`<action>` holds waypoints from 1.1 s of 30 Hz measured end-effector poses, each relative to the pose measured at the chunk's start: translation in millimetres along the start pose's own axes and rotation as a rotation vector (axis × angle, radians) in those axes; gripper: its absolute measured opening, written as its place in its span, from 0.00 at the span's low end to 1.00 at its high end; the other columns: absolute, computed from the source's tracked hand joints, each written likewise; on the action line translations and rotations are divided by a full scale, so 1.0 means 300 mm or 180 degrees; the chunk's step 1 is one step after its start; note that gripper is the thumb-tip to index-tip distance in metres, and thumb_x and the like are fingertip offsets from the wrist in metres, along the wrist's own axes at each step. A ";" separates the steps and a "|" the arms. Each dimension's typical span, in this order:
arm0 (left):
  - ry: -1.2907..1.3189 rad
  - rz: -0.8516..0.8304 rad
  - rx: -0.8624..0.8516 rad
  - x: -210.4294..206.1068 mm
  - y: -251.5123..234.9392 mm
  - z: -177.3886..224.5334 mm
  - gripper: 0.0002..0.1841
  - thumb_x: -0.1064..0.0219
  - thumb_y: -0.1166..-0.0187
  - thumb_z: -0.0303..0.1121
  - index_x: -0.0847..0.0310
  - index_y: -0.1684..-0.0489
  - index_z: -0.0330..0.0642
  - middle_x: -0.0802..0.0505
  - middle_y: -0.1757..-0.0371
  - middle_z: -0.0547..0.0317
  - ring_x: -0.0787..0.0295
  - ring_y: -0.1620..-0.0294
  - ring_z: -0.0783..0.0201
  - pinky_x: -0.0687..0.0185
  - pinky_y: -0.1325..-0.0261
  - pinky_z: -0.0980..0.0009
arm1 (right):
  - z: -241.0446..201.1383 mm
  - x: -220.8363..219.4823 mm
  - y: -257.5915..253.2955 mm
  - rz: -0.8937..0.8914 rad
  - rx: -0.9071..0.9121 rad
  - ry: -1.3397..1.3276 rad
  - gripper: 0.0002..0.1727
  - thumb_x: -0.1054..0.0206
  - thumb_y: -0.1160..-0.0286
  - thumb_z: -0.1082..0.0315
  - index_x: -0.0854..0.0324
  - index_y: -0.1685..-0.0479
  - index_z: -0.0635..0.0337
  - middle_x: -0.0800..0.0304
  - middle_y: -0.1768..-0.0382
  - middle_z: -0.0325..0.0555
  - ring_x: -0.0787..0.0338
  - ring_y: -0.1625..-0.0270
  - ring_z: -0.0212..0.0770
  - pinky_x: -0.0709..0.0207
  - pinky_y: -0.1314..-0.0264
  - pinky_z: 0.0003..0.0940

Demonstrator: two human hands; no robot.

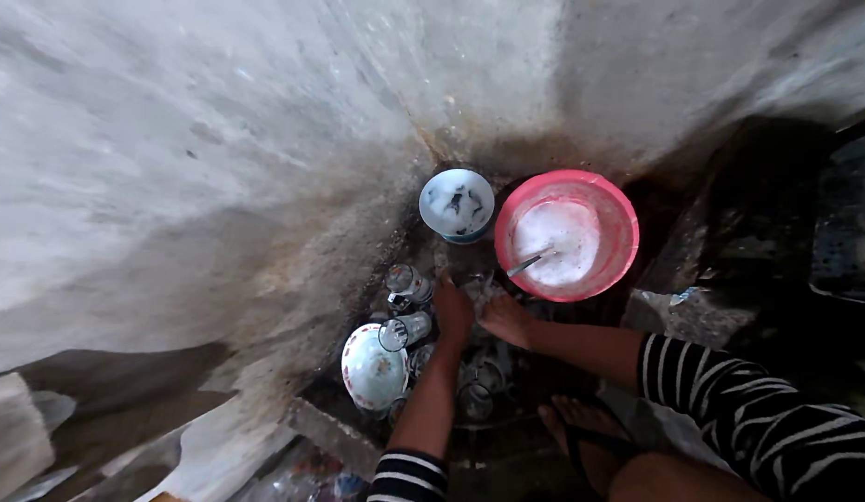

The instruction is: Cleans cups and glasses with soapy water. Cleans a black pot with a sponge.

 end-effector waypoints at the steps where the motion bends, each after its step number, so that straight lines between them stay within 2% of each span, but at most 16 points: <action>1: -0.0063 0.0039 -0.0057 0.001 0.001 -0.001 0.29 0.38 0.16 0.33 0.35 0.15 0.35 0.23 0.21 0.32 0.25 0.20 0.39 0.29 0.18 0.49 | -0.001 -0.002 -0.003 -0.0027 -0.0006 0.0023 0.17 0.48 0.14 0.80 0.20 0.36 0.76 0.16 0.36 0.75 0.19 0.29 0.74 0.28 0.27 0.71; 4: -0.0122 0.0001 -0.0126 -0.001 0.006 0.009 0.30 0.34 0.16 0.41 0.31 0.16 0.37 0.23 0.20 0.33 0.26 0.19 0.39 0.31 0.17 0.47 | 0.004 -0.006 -0.008 -0.0008 0.0058 0.0105 0.16 0.48 0.13 0.78 0.18 0.39 0.74 0.14 0.39 0.73 0.17 0.31 0.73 0.28 0.27 0.70; 6: 0.0113 -0.0072 -0.0166 -0.009 -0.011 0.010 0.33 0.31 0.19 0.45 0.31 0.16 0.40 0.17 0.25 0.37 0.22 0.22 0.41 0.29 0.18 0.46 | 0.010 -0.012 -0.012 0.0201 0.0113 0.0106 0.15 0.48 0.14 0.78 0.17 0.41 0.75 0.13 0.41 0.73 0.15 0.33 0.73 0.27 0.28 0.71; 8: 0.0294 0.0007 -0.0267 -0.024 -0.032 0.007 0.30 0.28 0.22 0.45 0.23 0.22 0.44 0.11 0.32 0.43 0.17 0.27 0.45 0.26 0.21 0.44 | 0.013 -0.028 -0.012 0.0486 0.0231 0.0140 0.15 0.46 0.15 0.78 0.17 0.40 0.73 0.12 0.41 0.72 0.14 0.33 0.72 0.24 0.30 0.72; 11: 0.0345 0.0069 -0.0304 -0.031 -0.041 0.019 0.23 0.27 0.23 0.48 0.14 0.31 0.52 0.10 0.33 0.49 0.18 0.26 0.47 0.32 0.19 0.42 | 0.014 -0.050 -0.020 0.0601 0.0367 0.0217 0.14 0.44 0.15 0.77 0.15 0.42 0.69 0.10 0.44 0.69 0.13 0.35 0.70 0.22 0.33 0.70; 12: 0.0419 0.0109 -0.0355 -0.028 -0.040 0.025 0.19 0.27 0.22 0.46 0.12 0.35 0.52 0.08 0.35 0.51 0.17 0.28 0.50 0.30 0.19 0.43 | 0.012 -0.058 -0.025 0.0606 0.0398 0.0238 0.14 0.44 0.16 0.77 0.15 0.43 0.68 0.10 0.46 0.68 0.12 0.37 0.70 0.21 0.35 0.69; 15: 0.0752 0.0126 -0.0656 -0.009 -0.044 0.033 0.13 0.30 0.19 0.37 0.11 0.44 0.42 0.05 0.46 0.52 0.08 0.41 0.56 0.17 0.30 0.52 | -0.003 -0.045 -0.029 0.0473 0.0404 0.0199 0.14 0.46 0.14 0.77 0.16 0.43 0.70 0.10 0.47 0.69 0.12 0.39 0.70 0.21 0.37 0.69; 18: 0.0907 0.0085 -0.0588 0.016 -0.047 -0.010 0.14 0.35 0.14 0.37 0.15 0.40 0.38 0.06 0.48 0.49 0.07 0.46 0.57 0.14 0.35 0.54 | -0.001 -0.017 -0.021 0.0652 0.0406 -0.0033 0.17 0.47 0.10 0.69 0.18 0.38 0.70 0.13 0.39 0.70 0.15 0.32 0.72 0.22 0.34 0.70; 20: 0.1042 0.0291 -0.0408 0.056 -0.029 -0.048 0.15 0.38 0.12 0.37 0.17 0.37 0.36 0.06 0.50 0.48 0.06 0.53 0.57 0.09 0.43 0.54 | 0.007 0.014 -0.013 0.0885 0.0420 -0.0263 0.19 0.47 0.08 0.62 0.19 0.35 0.66 0.15 0.35 0.68 0.17 0.29 0.69 0.21 0.32 0.67; 21: 0.1082 0.0417 -0.0330 0.083 -0.017 -0.062 0.15 0.37 0.12 0.37 0.17 0.37 0.37 0.06 0.51 0.48 0.05 0.56 0.57 0.07 0.46 0.55 | 0.007 0.031 -0.003 0.1014 0.0466 -0.0372 0.19 0.46 0.09 0.62 0.19 0.33 0.64 0.16 0.33 0.65 0.18 0.27 0.67 0.22 0.30 0.65; 24: 0.1115 0.0691 -0.0137 0.199 0.029 -0.083 0.17 0.38 0.13 0.37 0.19 0.34 0.36 0.07 0.52 0.45 0.07 0.59 0.54 0.10 0.50 0.51 | 0.010 0.060 0.030 0.1868 0.0687 -0.0647 0.18 0.41 0.13 0.60 0.13 0.36 0.59 0.09 0.38 0.56 0.13 0.30 0.58 0.19 0.29 0.56; 25: 0.1174 0.0844 -0.0164 0.246 0.044 -0.086 0.16 0.37 0.13 0.36 0.20 0.35 0.35 0.08 0.53 0.45 0.09 0.61 0.55 0.11 0.53 0.53 | 0.010 0.075 0.041 0.1986 0.0636 -0.0799 0.19 0.40 0.13 0.58 0.12 0.36 0.57 0.08 0.37 0.55 0.12 0.29 0.56 0.19 0.27 0.56; 27: 0.1427 0.1215 -0.0315 0.335 0.068 -0.101 0.16 0.37 0.13 0.34 0.21 0.35 0.32 0.09 0.51 0.45 0.09 0.63 0.57 0.10 0.56 0.56 | 0.006 0.109 0.056 0.1742 0.0292 -0.1110 0.22 0.40 0.14 0.54 0.14 0.34 0.57 0.11 0.33 0.56 0.16 0.25 0.57 0.24 0.23 0.59; 29: 0.1718 0.1661 -0.0328 0.418 0.098 -0.118 0.16 0.37 0.13 0.34 0.23 0.35 0.33 0.10 0.53 0.46 0.12 0.67 0.59 0.11 0.61 0.57 | 0.012 0.118 0.057 0.1655 -0.0058 -0.1330 0.24 0.36 0.18 0.51 0.14 0.34 0.57 0.11 0.33 0.56 0.15 0.26 0.56 0.23 0.24 0.59; 31: 0.1805 0.2071 -0.0319 0.492 0.138 -0.125 0.16 0.38 0.12 0.35 0.25 0.34 0.34 0.11 0.52 0.50 0.12 0.62 0.63 0.11 0.56 0.62 | 0.027 0.135 0.060 0.1867 -0.0301 -0.1960 0.22 0.30 0.25 0.53 0.10 0.39 0.58 0.07 0.39 0.52 0.10 0.33 0.50 0.20 0.26 0.52; 33: 0.1684 0.2328 -0.0381 0.529 0.182 -0.125 0.15 0.39 0.11 0.34 0.25 0.35 0.33 0.11 0.48 0.50 0.12 0.53 0.65 0.14 0.46 0.64 | 0.040 0.156 0.068 0.1803 -0.0574 -0.2942 0.21 0.27 0.26 0.55 0.10 0.41 0.59 0.06 0.44 0.49 0.08 0.39 0.42 0.17 0.28 0.44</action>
Point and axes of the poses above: each hand's wrist, its own y-axis away from the middle knuckle, its own x-axis out of the back of the hand, z = x × y, the point moved 6 cm from there along -y, towards the middle knuckle
